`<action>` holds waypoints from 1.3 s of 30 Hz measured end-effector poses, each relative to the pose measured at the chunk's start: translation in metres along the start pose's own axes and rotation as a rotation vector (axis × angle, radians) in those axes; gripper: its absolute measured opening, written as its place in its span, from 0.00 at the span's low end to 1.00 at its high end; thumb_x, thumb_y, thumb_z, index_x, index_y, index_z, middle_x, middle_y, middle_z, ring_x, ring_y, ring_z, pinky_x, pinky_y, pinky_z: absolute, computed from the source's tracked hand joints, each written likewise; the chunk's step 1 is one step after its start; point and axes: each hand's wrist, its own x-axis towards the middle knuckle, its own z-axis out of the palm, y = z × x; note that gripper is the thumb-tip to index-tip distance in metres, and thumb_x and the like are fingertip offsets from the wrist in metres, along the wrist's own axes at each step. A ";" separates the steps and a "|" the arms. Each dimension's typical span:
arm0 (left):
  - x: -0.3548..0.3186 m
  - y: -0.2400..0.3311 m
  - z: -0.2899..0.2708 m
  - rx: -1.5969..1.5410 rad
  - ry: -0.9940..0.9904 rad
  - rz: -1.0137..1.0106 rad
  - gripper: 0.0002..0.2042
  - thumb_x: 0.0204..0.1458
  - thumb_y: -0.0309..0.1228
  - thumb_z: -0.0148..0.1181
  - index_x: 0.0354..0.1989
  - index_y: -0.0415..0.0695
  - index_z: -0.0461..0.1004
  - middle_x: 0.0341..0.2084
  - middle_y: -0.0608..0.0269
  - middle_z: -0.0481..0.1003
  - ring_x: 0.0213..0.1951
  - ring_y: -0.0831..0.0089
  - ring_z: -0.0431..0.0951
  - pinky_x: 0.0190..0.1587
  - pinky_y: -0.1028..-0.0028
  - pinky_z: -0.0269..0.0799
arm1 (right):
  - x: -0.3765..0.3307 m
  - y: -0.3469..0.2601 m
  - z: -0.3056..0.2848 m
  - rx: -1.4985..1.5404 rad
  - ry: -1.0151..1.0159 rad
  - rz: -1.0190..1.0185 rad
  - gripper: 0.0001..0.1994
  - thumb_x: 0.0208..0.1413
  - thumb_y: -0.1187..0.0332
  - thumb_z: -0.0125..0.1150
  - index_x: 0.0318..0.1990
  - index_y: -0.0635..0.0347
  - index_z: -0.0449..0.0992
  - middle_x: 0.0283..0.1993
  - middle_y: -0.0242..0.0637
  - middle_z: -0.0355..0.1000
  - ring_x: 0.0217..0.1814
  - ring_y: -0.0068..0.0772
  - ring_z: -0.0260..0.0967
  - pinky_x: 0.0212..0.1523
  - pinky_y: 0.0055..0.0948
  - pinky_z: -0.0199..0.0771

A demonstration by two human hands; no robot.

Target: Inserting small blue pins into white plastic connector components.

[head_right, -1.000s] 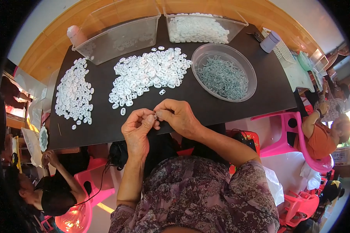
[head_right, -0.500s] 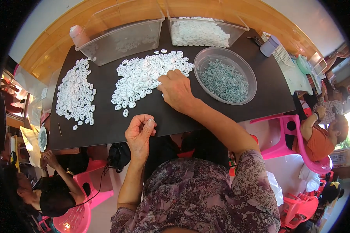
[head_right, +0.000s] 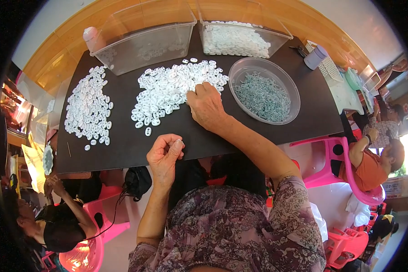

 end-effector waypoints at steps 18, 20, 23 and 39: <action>0.017 0.013 0.003 -0.200 0.166 -0.057 0.05 0.52 0.25 0.56 0.33 0.35 0.70 0.26 0.56 0.75 0.21 0.76 0.72 0.24 0.79 0.68 | -0.022 -0.039 -0.049 0.863 -0.098 0.459 0.09 0.44 0.79 0.61 0.35 0.61 0.77 0.30 0.29 0.71 0.30 0.15 0.63 0.31 0.18 0.63; 0.017 0.013 0.005 -0.194 0.178 -0.023 0.06 0.52 0.24 0.56 0.35 0.35 0.71 0.25 0.57 0.74 0.21 0.77 0.71 0.23 0.80 0.67 | -0.022 -0.043 -0.054 1.031 -0.164 0.521 0.09 0.45 0.79 0.61 0.36 0.62 0.77 0.30 0.28 0.70 0.31 0.15 0.63 0.33 0.18 0.63; 0.014 0.017 0.006 -0.162 0.173 -0.005 0.07 0.52 0.25 0.57 0.37 0.36 0.72 0.24 0.60 0.74 0.20 0.79 0.70 0.22 0.81 0.65 | -0.023 -0.046 -0.055 1.191 -0.205 0.611 0.09 0.45 0.79 0.59 0.36 0.63 0.77 0.30 0.27 0.68 0.32 0.14 0.61 0.33 0.17 0.63; 0.010 0.020 0.005 -0.022 0.085 -0.162 0.05 0.48 0.25 0.61 0.32 0.37 0.74 0.19 0.65 0.72 0.18 0.82 0.68 0.20 0.84 0.60 | -0.030 -0.047 -0.052 1.278 -0.261 0.648 0.09 0.48 0.80 0.57 0.38 0.66 0.75 0.34 0.29 0.70 0.38 0.16 0.65 0.41 0.18 0.66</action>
